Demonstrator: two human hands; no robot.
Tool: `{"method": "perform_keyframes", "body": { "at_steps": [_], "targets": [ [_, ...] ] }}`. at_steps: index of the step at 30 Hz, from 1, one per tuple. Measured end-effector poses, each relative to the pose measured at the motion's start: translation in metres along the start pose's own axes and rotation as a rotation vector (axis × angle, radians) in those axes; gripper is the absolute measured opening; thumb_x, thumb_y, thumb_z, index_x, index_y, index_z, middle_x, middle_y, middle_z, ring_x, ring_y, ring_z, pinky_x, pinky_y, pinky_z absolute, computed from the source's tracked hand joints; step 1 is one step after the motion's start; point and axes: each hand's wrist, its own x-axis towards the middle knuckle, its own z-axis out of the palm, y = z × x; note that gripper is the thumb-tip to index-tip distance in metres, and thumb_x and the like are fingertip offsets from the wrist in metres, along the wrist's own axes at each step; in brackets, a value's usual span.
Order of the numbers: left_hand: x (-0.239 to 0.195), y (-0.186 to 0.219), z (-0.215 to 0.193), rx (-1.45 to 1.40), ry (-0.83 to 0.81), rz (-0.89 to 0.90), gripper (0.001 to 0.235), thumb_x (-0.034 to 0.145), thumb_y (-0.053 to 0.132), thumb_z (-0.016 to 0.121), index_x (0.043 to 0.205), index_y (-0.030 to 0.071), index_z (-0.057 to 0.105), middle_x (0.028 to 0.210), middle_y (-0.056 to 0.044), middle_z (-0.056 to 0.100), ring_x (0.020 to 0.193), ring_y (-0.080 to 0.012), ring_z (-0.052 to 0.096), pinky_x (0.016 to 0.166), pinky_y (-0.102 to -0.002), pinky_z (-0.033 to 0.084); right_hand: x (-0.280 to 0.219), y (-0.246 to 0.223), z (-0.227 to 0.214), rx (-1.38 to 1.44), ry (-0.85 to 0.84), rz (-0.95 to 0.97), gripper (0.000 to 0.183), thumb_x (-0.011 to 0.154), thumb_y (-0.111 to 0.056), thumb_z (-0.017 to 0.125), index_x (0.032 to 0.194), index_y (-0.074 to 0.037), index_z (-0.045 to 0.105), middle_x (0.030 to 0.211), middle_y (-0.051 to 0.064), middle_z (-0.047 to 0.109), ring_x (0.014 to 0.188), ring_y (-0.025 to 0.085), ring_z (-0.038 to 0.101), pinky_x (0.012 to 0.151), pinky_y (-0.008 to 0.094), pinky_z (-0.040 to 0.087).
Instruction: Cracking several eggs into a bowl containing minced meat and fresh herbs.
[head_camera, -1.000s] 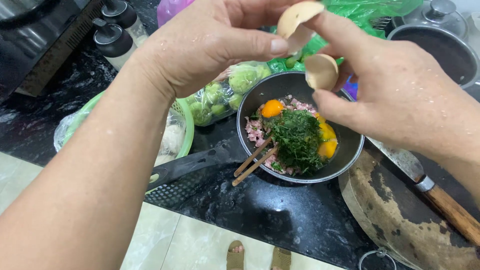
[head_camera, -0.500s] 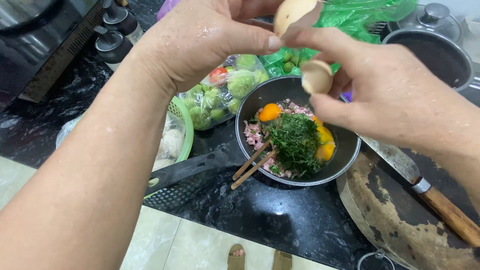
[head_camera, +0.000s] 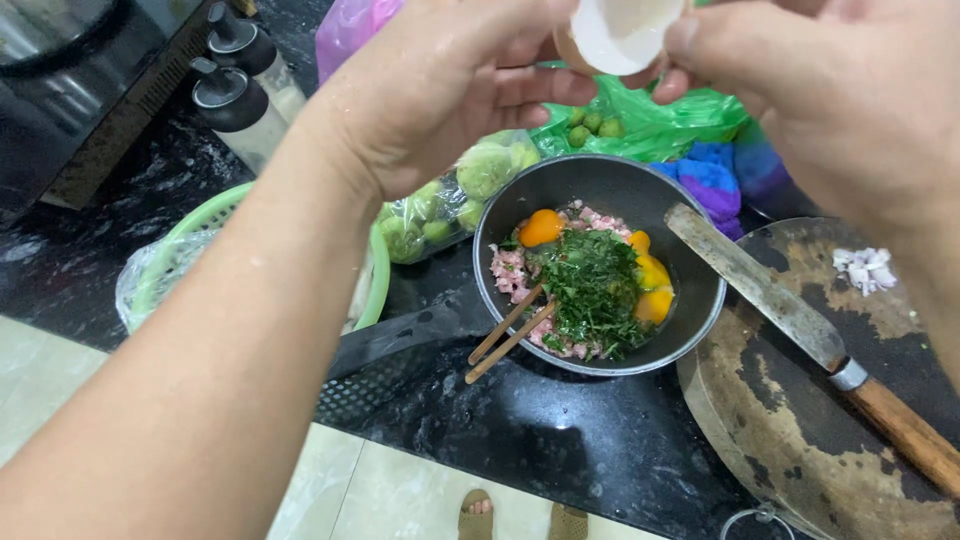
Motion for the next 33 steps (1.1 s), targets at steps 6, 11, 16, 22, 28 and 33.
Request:
{"method": "perform_keyframes", "body": {
  "at_steps": [6, 11, 16, 22, 28, 33],
  "targets": [
    [0.008, -0.023, -0.007, -0.157, -0.009, 0.002, 0.048, 0.106, 0.050, 0.058, 0.118, 0.005, 0.070, 0.108, -0.003, 0.076, 0.104, -0.0117, 0.072, 0.092, -0.029, 0.058, 0.038, 0.029, -0.001, 0.063, -0.202, 0.107, 0.026, 0.108, -0.021, 0.051, 0.113, 0.001, 0.064, 0.095, 0.005, 0.064, 0.086, 0.011, 0.059, 0.084, 0.027, 0.050],
    [0.004, -0.030, -0.010, -0.219, 0.038, 0.002, 0.048, 0.102, 0.047, 0.056, 0.118, 0.003, 0.069, 0.109, -0.005, 0.075, 0.104, -0.0126, 0.073, 0.091, -0.029, 0.058, 0.044, 0.031, -0.001, -0.058, -0.238, 0.103, 0.030, 0.110, -0.027, 0.050, 0.110, -0.001, 0.065, 0.088, 0.004, 0.063, 0.078, 0.010, 0.060, 0.078, 0.026, 0.051],
    [-0.013, -0.023, -0.005, -0.378, 0.103, -0.039, 0.041, 0.105, 0.037, 0.061, 0.128, 0.003, 0.064, 0.111, -0.008, 0.073, 0.104, -0.0155, 0.071, 0.095, -0.031, 0.057, 0.040, 0.012, 0.012, -0.173, -0.157, 0.079, 0.026, 0.103, -0.024, 0.055, 0.105, -0.001, 0.068, 0.084, 0.002, 0.064, 0.074, 0.010, 0.061, 0.071, 0.029, 0.049],
    [-0.019, -0.036, -0.005, -0.411, 0.106, -0.035, 0.046, 0.106, 0.033, 0.064, 0.146, 0.011, 0.056, 0.112, -0.006, 0.071, 0.094, -0.0133, 0.069, 0.089, -0.030, 0.059, 0.029, 0.004, 0.017, -0.280, -0.085, 0.031, 0.021, 0.099, -0.020, 0.059, 0.107, -0.004, 0.071, 0.077, 0.001, 0.063, 0.067, 0.012, 0.058, 0.061, 0.033, 0.046],
    [-0.023, -0.022, 0.008, -0.345, -0.024, -0.042, 0.059, 0.100, 0.021, 0.080, 0.150, 0.006, 0.053, 0.119, -0.006, 0.070, 0.098, -0.0145, 0.071, 0.091, -0.031, 0.061, 0.006, 0.014, 0.021, -0.513, -0.157, -0.222, 0.048, 0.089, -0.002, 0.064, 0.136, -0.011, 0.071, 0.085, 0.008, 0.062, 0.072, 0.015, 0.059, 0.064, 0.032, 0.047],
    [-0.025, -0.012, 0.021, -0.154, 0.044, -0.152, 0.063, 0.087, 0.025, 0.080, 0.143, 0.009, 0.053, 0.111, -0.006, 0.075, 0.084, -0.0129, 0.076, 0.076, -0.027, 0.064, 0.002, 0.026, 0.010, -0.358, -0.256, -0.041, 0.051, 0.087, -0.001, 0.064, 0.135, -0.018, 0.070, 0.100, 0.002, 0.069, 0.082, 0.011, 0.065, 0.073, 0.028, 0.053]
  ]
}}
